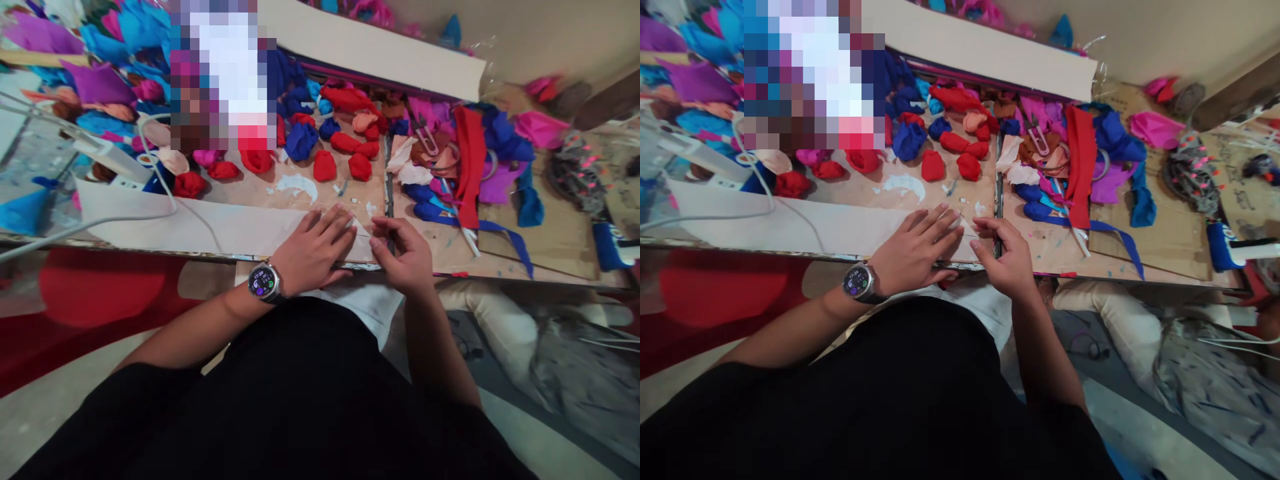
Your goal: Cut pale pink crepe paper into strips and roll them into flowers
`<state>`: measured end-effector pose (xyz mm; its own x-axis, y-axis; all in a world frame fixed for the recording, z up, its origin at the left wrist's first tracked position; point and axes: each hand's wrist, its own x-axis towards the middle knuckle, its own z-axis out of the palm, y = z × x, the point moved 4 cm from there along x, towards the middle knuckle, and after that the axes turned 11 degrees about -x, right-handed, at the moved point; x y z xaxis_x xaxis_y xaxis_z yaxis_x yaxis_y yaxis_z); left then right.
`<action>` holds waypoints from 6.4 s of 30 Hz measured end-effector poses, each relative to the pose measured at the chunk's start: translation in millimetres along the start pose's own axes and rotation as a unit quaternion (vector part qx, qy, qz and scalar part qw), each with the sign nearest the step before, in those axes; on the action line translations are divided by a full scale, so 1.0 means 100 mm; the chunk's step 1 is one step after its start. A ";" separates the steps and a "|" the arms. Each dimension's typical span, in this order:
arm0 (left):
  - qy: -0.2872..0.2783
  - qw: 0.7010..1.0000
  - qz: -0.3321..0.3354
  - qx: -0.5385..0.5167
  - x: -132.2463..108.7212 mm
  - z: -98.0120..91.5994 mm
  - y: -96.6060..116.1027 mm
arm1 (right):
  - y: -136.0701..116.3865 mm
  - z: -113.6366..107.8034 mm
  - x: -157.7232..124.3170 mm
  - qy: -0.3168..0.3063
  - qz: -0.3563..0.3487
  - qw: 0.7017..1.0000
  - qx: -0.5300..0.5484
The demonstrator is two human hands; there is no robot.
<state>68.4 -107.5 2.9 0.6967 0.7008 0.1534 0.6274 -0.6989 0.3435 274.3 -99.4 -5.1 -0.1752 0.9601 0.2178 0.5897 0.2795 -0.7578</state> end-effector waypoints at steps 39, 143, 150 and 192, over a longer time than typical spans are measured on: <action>0.024 0.995 0.043 0.082 -0.05 0.04 0.05 | -0.25 0.13 -0.03 0.074 0.023 0.949 -0.306; -0.019 0.973 0.229 -0.016 0.41 -0.31 -0.33 | -0.27 0.28 0.03 0.024 -0.074 0.925 -0.371; -0.057 0.981 0.180 -0.044 0.42 -0.39 -0.57 | -0.29 0.27 0.03 0.024 -0.065 0.931 -0.359; -0.059 0.985 0.154 -0.041 0.37 -0.27 -0.62 | -0.26 0.11 -0.11 -0.027 -0.168 0.930 -0.327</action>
<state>46.1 -34.7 12.1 0.8882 0.4324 0.1556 0.3530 -0.8587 0.3715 252.3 -117.5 4.9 -0.4650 0.8216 0.3297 0.8447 0.5233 -0.1128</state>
